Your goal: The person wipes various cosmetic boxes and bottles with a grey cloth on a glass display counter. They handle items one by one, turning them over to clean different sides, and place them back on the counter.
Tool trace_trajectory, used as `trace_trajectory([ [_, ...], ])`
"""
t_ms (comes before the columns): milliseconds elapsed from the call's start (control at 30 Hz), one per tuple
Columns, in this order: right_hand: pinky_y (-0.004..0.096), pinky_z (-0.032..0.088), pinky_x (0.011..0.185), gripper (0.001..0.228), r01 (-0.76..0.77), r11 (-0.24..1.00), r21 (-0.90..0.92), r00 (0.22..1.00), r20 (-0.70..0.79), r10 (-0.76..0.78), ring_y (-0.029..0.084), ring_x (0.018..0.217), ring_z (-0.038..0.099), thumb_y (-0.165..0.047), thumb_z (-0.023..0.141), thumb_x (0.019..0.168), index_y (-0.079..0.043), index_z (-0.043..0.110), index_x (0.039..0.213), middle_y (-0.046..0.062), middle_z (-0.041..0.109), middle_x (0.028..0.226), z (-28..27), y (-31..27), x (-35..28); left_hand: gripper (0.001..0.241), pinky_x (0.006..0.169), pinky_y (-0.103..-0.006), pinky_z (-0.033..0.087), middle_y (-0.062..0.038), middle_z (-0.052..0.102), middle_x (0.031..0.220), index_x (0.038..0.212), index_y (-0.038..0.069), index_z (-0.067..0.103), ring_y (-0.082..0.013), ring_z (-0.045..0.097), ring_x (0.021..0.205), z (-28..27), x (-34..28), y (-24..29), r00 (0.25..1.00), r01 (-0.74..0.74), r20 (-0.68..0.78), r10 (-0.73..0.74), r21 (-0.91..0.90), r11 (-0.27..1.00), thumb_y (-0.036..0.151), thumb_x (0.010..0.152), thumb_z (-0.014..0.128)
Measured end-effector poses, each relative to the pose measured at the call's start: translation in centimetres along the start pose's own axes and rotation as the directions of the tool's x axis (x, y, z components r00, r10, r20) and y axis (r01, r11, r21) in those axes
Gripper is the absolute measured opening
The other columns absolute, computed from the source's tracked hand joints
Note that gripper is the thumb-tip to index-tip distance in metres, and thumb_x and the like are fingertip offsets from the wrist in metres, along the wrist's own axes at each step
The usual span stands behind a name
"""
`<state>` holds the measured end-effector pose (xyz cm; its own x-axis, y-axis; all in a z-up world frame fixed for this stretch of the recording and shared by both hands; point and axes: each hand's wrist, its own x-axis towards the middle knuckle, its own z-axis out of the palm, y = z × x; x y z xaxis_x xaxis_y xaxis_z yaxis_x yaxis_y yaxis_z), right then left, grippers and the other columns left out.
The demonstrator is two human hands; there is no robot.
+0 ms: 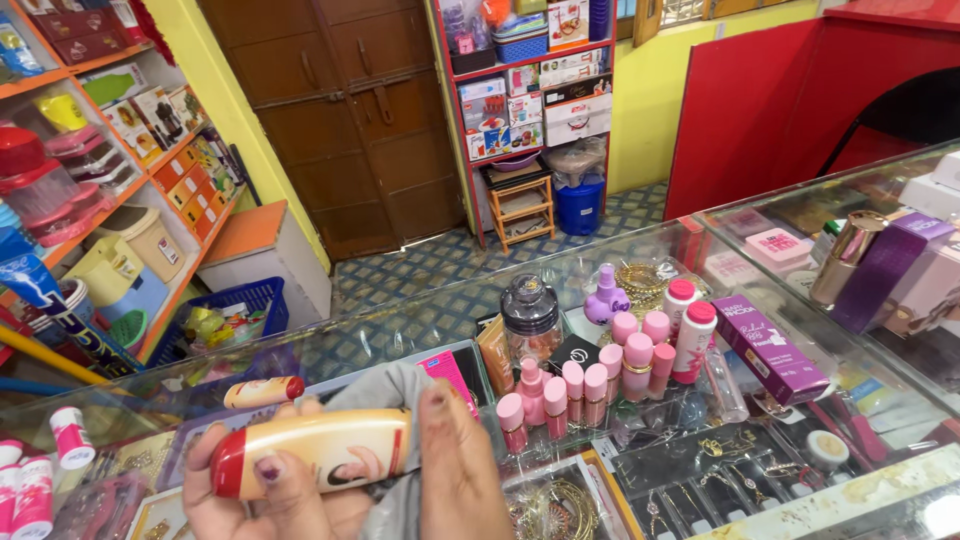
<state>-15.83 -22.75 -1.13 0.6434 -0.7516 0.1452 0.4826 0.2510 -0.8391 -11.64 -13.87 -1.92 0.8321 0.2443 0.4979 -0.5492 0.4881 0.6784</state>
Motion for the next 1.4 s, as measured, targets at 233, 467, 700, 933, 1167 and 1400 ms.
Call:
trace_trajectory([
  [233, 0.036, 0.057, 0.080, 0.038, 0.317, 0.848, -0.425, 0.911, 0.386, -0.147, 0.025, 0.093, 0.077, -0.029, 0.059, 0.103, 0.007, 0.064, 0.115, 0.019, 0.074, 0.096, -0.1, -5.1, 0.1, 0.066, 0.117, -0.0606, 0.026, -0.025, 0.052, 0.149, 0.149, -0.006, 0.042, -0.0413, 0.046, 0.143, -15.9, 11.5, -4.2, 0.362, 0.932, 0.557, -0.748, -0.244, 0.270, 0.035, 0.098, 0.055],
  [467, 0.030, 0.055, 0.066, 0.023, 0.117, 0.930, -0.348, 0.935, 0.353, 0.014, 0.009, 0.076, 0.066, -0.021, 0.073, 0.091, -0.001, 0.070, 0.100, 0.005, 0.074, 0.084, 0.3, -10.8, 2.5, 0.053, 0.106, -0.0472, 0.046, -0.023, 0.063, 0.133, 0.136, -0.001, 0.044, -0.0296, 0.063, 0.123, -5.6, 6.3, 0.5, 0.951, 0.218, 0.192, -0.241, 0.134, 0.967, 0.014, 0.091, 0.068],
  [700, 0.029, 0.056, 0.068, 0.018, 0.342, 0.771, -0.537, 0.852, 0.524, -0.013, 0.008, 0.075, 0.064, -0.016, 0.072, 0.088, -0.003, 0.071, 0.101, 0.004, 0.075, 0.083, -2.3, -15.5, 7.0, 0.042, 0.098, -0.0368, 0.058, -0.019, 0.080, 0.113, 0.110, 0.001, 0.058, -0.0217, 0.077, 0.105, 5.0, 2.3, 5.8, 0.866, -0.112, 0.480, -0.141, 0.461, 0.880, 0.004, 0.077, 0.084],
  [933, 0.035, 0.057, 0.074, 0.035, 0.277, 0.519, -0.809, 0.884, 0.426, 0.192, 0.021, 0.080, 0.077, -0.015, 0.073, 0.081, -0.009, 0.068, 0.114, 0.009, 0.076, 0.092, -3.8, -16.7, 7.5, 0.041, 0.092, -0.0379, 0.053, 0.002, 0.077, 0.093, 0.092, 0.019, 0.078, -0.0153, 0.072, 0.094, 6.3, 0.7, 4.6, 0.753, -0.239, 0.536, -0.381, 0.763, 0.600, 0.018, 0.055, 0.095],
  [1167, 0.039, 0.055, 0.085, 0.035, 0.309, 0.415, -0.856, 0.881, 0.422, 0.214, 0.028, 0.100, 0.073, -0.015, 0.073, 0.079, -0.014, 0.073, 0.115, 0.011, 0.076, 0.103, -5.2, -16.1, 7.5, 0.046, 0.100, -0.0509, 0.023, 0.003, 0.072, 0.090, 0.088, 0.024, 0.078, -0.0239, 0.060, 0.106, 8.5, -2.2, 2.9, 0.716, -0.489, 0.644, -0.270, 0.738, 0.466, 0.021, 0.047, 0.098],
  [1400, 0.043, 0.049, 0.095, 0.041, 0.482, 0.355, -0.801, 0.842, 0.536, 0.066, 0.035, 0.114, 0.065, -0.016, 0.078, 0.077, -0.006, 0.071, 0.116, 0.015, 0.070, 0.123, -7.1, -14.0, 8.2, 0.049, 0.102, -0.0618, 0.016, 0.001, 0.065, 0.106, 0.089, 0.022, 0.079, -0.0288, 0.052, 0.118, 9.6, -2.8, 2.9, 0.718, -0.513, 0.628, -0.299, 0.768, 0.383, 0.020, 0.045, 0.099],
])
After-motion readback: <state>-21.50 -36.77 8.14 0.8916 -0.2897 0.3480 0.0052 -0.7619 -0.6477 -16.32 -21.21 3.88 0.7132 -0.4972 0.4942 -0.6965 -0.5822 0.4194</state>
